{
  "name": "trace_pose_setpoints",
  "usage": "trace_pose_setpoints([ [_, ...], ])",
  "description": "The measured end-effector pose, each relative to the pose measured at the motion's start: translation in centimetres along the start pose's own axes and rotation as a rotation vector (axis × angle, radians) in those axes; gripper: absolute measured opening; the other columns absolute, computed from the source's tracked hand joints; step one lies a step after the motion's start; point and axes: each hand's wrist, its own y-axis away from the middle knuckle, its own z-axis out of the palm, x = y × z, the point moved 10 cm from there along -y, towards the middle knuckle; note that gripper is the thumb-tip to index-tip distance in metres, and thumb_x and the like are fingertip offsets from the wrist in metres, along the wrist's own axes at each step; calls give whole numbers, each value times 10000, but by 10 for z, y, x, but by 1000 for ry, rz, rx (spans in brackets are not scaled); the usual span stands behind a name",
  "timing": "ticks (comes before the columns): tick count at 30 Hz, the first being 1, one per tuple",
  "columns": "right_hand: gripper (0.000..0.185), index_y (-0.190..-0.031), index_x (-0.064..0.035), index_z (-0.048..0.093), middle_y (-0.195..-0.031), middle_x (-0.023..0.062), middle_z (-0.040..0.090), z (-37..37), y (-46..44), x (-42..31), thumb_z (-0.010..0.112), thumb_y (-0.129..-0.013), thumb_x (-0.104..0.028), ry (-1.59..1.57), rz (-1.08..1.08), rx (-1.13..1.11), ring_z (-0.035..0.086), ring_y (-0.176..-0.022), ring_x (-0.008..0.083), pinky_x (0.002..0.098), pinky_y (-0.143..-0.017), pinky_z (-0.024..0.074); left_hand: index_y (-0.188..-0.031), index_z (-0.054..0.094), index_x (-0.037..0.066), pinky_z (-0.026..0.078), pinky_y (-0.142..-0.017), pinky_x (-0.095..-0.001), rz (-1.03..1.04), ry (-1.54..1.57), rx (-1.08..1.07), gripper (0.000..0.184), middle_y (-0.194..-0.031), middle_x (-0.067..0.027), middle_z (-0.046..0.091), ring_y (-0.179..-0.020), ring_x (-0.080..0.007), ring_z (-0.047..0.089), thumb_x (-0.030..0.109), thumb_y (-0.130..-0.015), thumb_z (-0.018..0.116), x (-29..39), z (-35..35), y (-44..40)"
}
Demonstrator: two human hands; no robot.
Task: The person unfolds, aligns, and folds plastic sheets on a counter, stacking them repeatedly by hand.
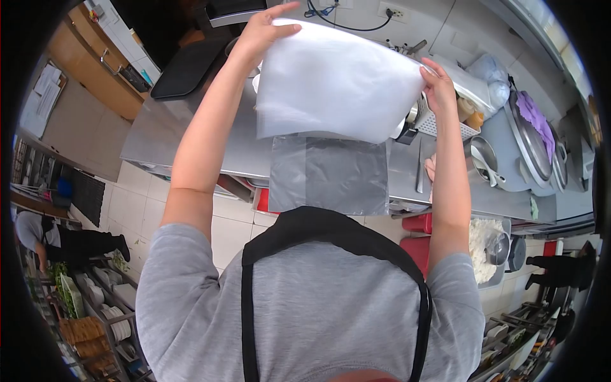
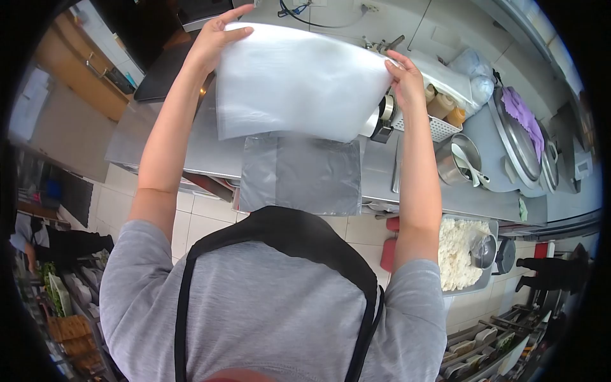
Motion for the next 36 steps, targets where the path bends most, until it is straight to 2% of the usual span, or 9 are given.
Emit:
trace_pose_setpoints([
  [2,336,-1170,-30,528,-966,57,612,-10,-4,0,590,-841,-53,25,12,17,570,-869,128,262,-781,453,-1130,595,13,465,-762,-230,-100,135,-68,360,-916,-52,652,-794,-117,603,-19,-771,583,9,16,8],
  [10,308,-1123,-59,572,-939,19,609,-35,-17,12,604,-817,-31,-37,89,117,555,-866,114,239,-770,410,-1081,605,-5,483,-786,-329,472,-328,-22,319,-986,-215,633,-891,-299,633,27,-765,585,103,53,22],
  [18,247,-1015,-65,635,-906,-9,601,-53,-28,-3,670,-770,-68,128,-15,169,547,-807,81,218,-730,412,-863,649,6,457,-709,-393,647,-846,193,156,-799,-167,614,-813,-354,573,51,-723,598,137,54,28],
  [22,253,-940,-58,665,-977,63,609,-41,-24,-30,726,-715,-158,868,-241,141,557,-922,184,301,-820,431,-720,611,31,425,-682,-389,968,-929,350,42,-639,-124,527,-756,-315,521,56,-687,611,175,62,64],
  [26,396,-996,-44,649,-1125,162,575,98,54,-101,719,-707,-306,937,-764,-110,521,-1077,264,356,-922,398,-748,599,18,430,-717,-380,735,-863,135,47,-752,-135,589,-820,-301,556,43,-708,600,154,73,39],
  [29,412,-1061,-31,616,-1052,110,618,149,54,-65,704,-746,-281,905,-397,-478,561,-970,193,319,-893,411,-786,602,1,434,-753,-362,263,-809,-98,71,-891,-156,613,-920,-256,583,43,-732,582,114,75,19],
  [31,393,-1051,-15,614,-974,82,631,158,46,-44,692,-766,-274,879,-258,-581,574,-887,159,292,-826,434,-1008,589,17,444,-807,-386,256,-512,-278,299,-1115,-183,563,-1049,-261,554,135,-735,628,92,68,17],
  [32,376,-1041,0,611,-896,55,645,164,47,-27,680,-785,-267,849,-117,-695,586,-804,125,265,-760,457,-1082,623,71,429,-805,-241,390,-425,-325,273,-949,-75,634,-863,-125,575,174,-829,625,80,57,9],
  [36,312,-1021,-8,620,-796,10,644,194,65,-67,647,-822,-247,882,-226,-703,572,-706,78,233,-651,458,-1362,334,81,410,-955,-355,87,793,-394,613,-1207,-129,528,-1095,-241,522,432,-880,476,-13,3,13],
])
